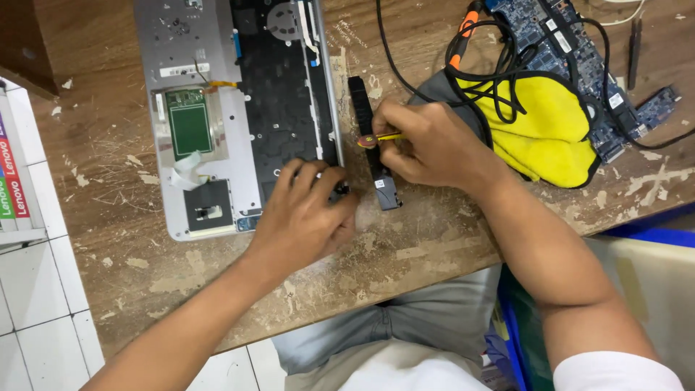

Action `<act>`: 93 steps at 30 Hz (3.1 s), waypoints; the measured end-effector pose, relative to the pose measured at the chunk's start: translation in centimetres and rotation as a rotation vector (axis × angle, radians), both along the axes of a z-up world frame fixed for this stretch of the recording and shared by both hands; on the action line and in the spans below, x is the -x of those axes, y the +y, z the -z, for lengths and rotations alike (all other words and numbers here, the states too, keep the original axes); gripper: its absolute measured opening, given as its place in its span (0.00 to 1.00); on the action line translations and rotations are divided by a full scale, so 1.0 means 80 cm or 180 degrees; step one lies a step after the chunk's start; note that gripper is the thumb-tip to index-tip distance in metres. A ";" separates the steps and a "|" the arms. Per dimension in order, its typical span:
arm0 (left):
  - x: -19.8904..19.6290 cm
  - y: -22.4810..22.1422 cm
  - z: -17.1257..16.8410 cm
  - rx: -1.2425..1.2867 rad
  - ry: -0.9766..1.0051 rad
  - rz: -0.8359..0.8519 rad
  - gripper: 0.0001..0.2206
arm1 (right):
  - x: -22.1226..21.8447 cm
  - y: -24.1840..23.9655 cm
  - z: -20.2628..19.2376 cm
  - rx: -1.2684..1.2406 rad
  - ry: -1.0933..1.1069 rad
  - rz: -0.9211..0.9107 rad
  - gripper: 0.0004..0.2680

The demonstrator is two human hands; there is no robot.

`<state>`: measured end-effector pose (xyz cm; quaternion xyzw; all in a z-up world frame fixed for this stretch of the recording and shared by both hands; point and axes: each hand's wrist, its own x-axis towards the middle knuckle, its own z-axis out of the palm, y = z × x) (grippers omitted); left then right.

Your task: Removing screws and internal components from a laptop chassis using a screwdriver and cleaning parts with a cloth.

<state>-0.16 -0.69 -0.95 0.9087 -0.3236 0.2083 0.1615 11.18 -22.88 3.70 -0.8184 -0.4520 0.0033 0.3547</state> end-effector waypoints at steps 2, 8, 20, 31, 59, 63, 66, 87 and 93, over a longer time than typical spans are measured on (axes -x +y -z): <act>-0.007 0.009 0.003 -0.0023 0.0005 -0.0148 0.06 | 0.000 -0.003 0.002 0.0095 0.0021 0.0028 0.05; -0.021 0.026 -0.003 -0.0013 -0.0234 -0.0692 0.02 | 0.006 0.007 -0.010 0.0288 0.0083 -0.0084 0.06; 0.021 -0.028 -0.011 0.3041 0.2019 -0.0301 0.20 | 0.015 0.020 0.001 0.0344 0.0454 -0.0303 0.10; 0.009 -0.033 -0.013 0.4800 0.3139 -0.0202 0.20 | -0.005 0.015 0.023 -0.0253 0.1497 0.0378 0.14; 0.016 -0.016 -0.009 0.4081 0.3404 0.0222 0.15 | 0.019 -0.067 -0.020 0.0611 -0.0952 0.0732 0.05; 0.015 -0.019 -0.016 0.4021 0.3395 0.0199 0.13 | 0.037 -0.094 -0.004 0.0994 -0.1294 0.1177 0.05; 0.016 -0.022 -0.004 0.3546 0.3277 0.0203 0.11 | 0.039 -0.095 0.007 0.1003 -0.1534 0.1255 0.10; 0.027 -0.029 -0.019 0.3284 0.3288 0.0327 0.13 | 0.073 -0.095 0.008 0.0096 -0.0418 0.1011 0.10; 0.029 -0.032 -0.019 0.3037 0.3068 0.0331 0.13 | 0.080 -0.101 -0.010 -0.0689 -0.0483 0.1170 0.06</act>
